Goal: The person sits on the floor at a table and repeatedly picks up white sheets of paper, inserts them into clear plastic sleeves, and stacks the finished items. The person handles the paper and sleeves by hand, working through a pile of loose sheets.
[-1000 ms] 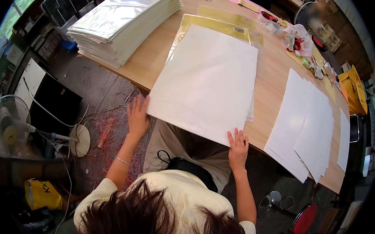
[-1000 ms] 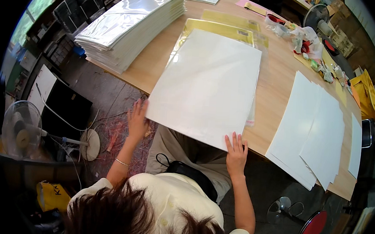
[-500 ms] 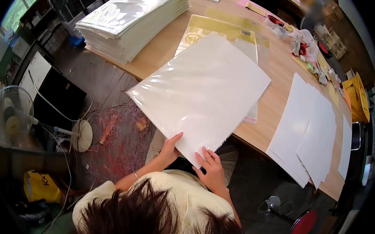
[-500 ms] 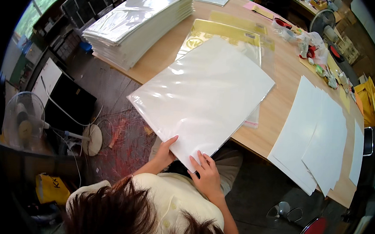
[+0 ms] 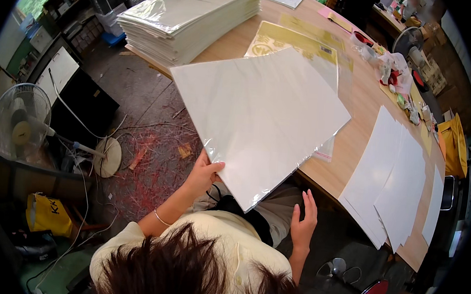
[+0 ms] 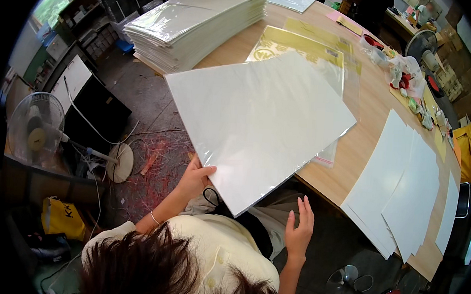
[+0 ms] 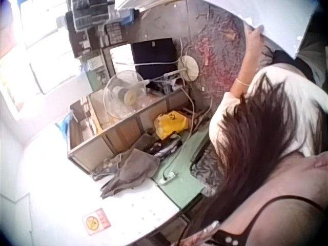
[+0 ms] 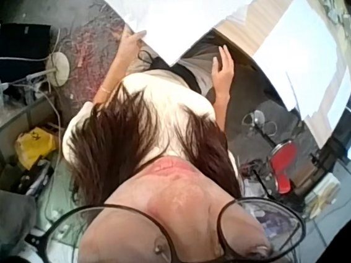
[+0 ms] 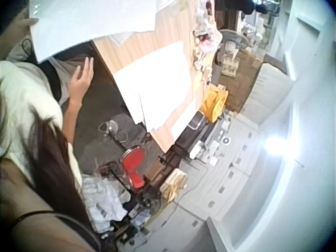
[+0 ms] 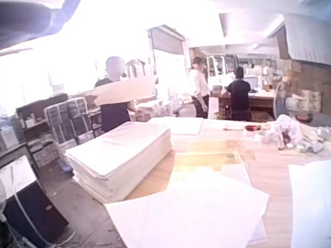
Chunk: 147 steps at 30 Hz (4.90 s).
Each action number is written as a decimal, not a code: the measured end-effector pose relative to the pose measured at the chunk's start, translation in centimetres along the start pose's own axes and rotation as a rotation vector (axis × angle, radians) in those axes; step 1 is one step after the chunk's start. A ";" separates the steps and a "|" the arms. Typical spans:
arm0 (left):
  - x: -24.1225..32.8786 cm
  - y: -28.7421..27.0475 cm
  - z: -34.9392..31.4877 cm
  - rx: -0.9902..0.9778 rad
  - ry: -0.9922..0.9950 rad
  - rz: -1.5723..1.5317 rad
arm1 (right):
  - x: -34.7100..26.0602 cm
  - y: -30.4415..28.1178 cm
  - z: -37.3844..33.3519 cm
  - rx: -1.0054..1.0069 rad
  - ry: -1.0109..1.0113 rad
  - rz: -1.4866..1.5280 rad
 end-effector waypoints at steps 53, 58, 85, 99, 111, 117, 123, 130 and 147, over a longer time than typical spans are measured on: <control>26.0 -17.9 25.6 0.125 0.587 -0.150 | 9.4 3.0 -1.5 -0.182 0.298 0.021; 25.8 -23.0 35.6 0.090 0.510 0.164 | 9.5 3.3 -2.6 -0.248 0.260 -0.031; 22.4 -7.0 29.3 0.237 0.998 2.157 | 12.4 3.1 -8.8 -0.257 0.411 -0.053; 25.2 -4.6 26.1 -0.019 0.588 2.103 | 11.0 2.7 -5.9 -0.280 0.381 -0.059; 26.0 -15.6 35.1 -0.042 0.675 2.261 | 18.8 -12.9 -2.3 0.390 0.203 -0.128; 25.0 -13.9 29.4 0.029 1.331 1.988 | 43.9 -27.5 -3.1 1.183 0.739 0.368; 13.9 -18.4 16.2 0.219 1.060 1.623 | 55.0 -34.2 -5.0 1.106 0.949 1.650; 1.3 -33.4 2.7 0.463 0.372 1.636 | 53.4 -35.9 1.8 0.867 1.053 1.865; 2.5 -8.2 10.5 -0.005 0.914 1.575 | 57.5 -39.8 7.1 0.915 0.918 1.650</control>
Point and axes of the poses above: each hand's wrist, its own z-axis towards the middle knuckle, its own y-axis out of the palm, x = y × z, the point moved 4 cm from there along z, towards the middle knuckle, and after that the axes turned 14 degrees about y, right-handed, at the moved point
